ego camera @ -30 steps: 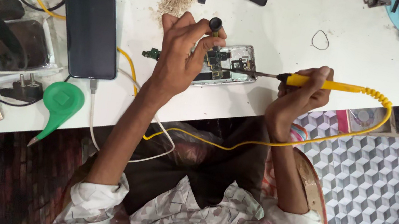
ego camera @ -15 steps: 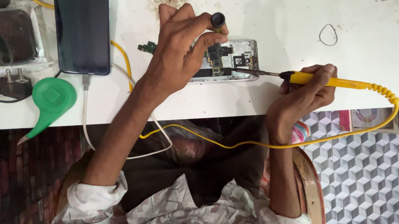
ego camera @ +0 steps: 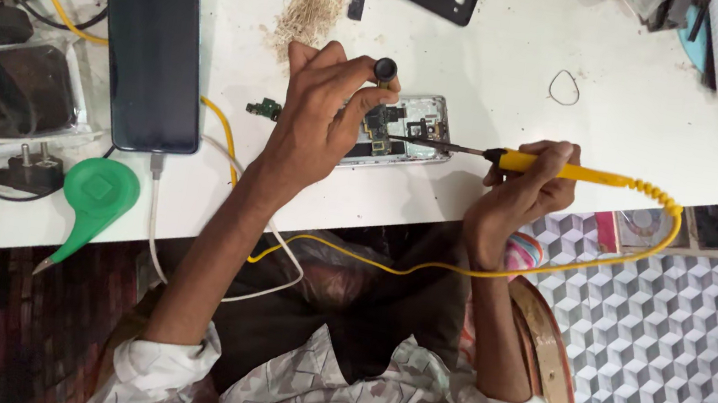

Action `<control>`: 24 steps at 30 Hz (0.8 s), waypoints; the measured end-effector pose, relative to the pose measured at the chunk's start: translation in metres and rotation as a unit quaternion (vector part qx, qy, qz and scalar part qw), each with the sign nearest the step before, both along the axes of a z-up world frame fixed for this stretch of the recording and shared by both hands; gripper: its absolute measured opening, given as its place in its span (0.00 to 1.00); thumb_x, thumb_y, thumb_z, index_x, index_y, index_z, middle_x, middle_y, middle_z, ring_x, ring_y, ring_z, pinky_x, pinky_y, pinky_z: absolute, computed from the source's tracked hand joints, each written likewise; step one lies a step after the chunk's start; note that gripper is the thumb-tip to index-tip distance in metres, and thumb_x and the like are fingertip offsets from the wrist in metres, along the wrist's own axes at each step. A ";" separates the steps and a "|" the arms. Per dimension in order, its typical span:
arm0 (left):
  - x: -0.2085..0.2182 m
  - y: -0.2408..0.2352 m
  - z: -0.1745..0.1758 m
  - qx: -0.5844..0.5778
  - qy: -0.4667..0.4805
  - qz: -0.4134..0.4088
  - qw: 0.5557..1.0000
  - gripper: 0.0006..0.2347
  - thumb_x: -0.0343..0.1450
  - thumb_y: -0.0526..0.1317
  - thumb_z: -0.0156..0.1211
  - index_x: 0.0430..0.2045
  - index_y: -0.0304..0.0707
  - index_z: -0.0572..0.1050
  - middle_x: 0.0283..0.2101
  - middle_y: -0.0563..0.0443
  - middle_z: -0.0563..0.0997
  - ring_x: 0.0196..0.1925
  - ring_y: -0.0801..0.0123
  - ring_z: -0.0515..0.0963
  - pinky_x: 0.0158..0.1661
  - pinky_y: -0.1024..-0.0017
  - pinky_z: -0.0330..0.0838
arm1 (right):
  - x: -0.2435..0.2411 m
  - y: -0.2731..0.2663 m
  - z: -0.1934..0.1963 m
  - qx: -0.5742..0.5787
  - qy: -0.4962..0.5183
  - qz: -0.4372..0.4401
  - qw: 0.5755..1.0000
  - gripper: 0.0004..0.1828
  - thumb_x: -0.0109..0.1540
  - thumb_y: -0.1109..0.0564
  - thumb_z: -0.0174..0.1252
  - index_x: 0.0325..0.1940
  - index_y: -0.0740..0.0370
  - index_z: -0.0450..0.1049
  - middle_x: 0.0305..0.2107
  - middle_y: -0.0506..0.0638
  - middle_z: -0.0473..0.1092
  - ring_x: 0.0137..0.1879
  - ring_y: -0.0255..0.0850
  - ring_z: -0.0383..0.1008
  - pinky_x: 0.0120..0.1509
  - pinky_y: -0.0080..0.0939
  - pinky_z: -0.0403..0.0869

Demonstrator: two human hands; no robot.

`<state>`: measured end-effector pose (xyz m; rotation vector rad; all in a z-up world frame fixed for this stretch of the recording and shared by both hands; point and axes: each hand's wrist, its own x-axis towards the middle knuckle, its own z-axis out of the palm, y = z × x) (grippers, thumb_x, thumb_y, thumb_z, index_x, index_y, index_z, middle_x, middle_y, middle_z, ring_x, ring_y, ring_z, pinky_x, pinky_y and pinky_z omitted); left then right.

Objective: The person uses a soldering iron and a small screwdriver to work on the internal components of a disassembled mobile phone. They repeatedly apply heat to specific points on the circuit board while manipulating small parts.

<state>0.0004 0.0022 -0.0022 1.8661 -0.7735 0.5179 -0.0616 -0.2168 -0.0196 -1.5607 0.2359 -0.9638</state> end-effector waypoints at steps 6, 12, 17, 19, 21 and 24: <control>0.001 0.000 0.002 -0.016 -0.001 0.002 1.000 0.01 0.77 0.33 0.61 0.38 0.39 0.78 0.37 0.58 0.85 0.35 0.70 0.69 0.48 0.66 0.52 | -0.001 0.001 0.003 -0.021 -0.001 0.026 0.999 0.22 0.77 0.46 0.41 0.35 0.63 0.62 0.18 0.48 0.60 0.19 0.33 0.58 0.23 0.33 0.58; 0.000 0.000 0.001 -0.014 -0.004 0.000 1.000 0.01 0.77 0.34 0.61 0.38 0.38 0.79 0.37 0.57 0.85 0.34 0.69 0.69 0.47 0.66 0.53 | 0.000 -0.002 -0.001 -0.026 -0.012 0.027 0.999 0.22 0.77 0.47 0.42 0.35 0.64 0.63 0.18 0.48 0.61 0.19 0.33 0.59 0.24 0.33 0.58; 0.002 0.001 0.003 -0.022 -0.004 -0.006 1.000 0.02 0.77 0.33 0.60 0.39 0.38 0.79 0.38 0.57 0.85 0.35 0.70 0.69 0.48 0.66 0.53 | -0.003 0.002 0.001 -0.064 -0.008 -0.016 0.998 0.22 0.77 0.51 0.44 0.32 0.65 0.64 0.16 0.46 0.59 0.18 0.31 0.58 0.22 0.32 0.57; 0.001 0.001 0.004 -0.016 0.005 0.000 1.000 0.01 0.76 0.33 0.61 0.38 0.38 0.79 0.36 0.57 0.84 0.34 0.69 0.68 0.47 0.66 0.53 | -0.002 0.003 0.008 -0.100 -0.012 -0.011 0.995 0.22 0.77 0.52 0.44 0.31 0.65 0.65 0.15 0.46 0.59 0.18 0.31 0.58 0.23 0.31 0.57; 0.001 0.000 0.003 -0.016 0.006 0.001 1.000 0.01 0.76 0.33 0.61 0.38 0.38 0.79 0.36 0.57 0.84 0.34 0.69 0.68 0.47 0.66 0.53 | -0.002 0.003 0.015 -0.137 -0.010 0.006 0.990 0.22 0.76 0.54 0.44 0.30 0.66 0.66 0.14 0.45 0.59 0.18 0.30 0.59 0.23 0.31 0.56; 0.001 0.000 0.001 -0.020 -0.001 -0.001 1.000 0.01 0.76 0.33 0.61 0.38 0.38 0.79 0.37 0.57 0.85 0.34 0.70 0.69 0.47 0.66 0.52 | 0.000 0.005 0.026 -0.186 -0.024 0.032 0.982 0.22 0.75 0.55 0.47 0.28 0.67 0.66 0.16 0.48 0.62 0.19 0.31 0.59 0.24 0.32 0.57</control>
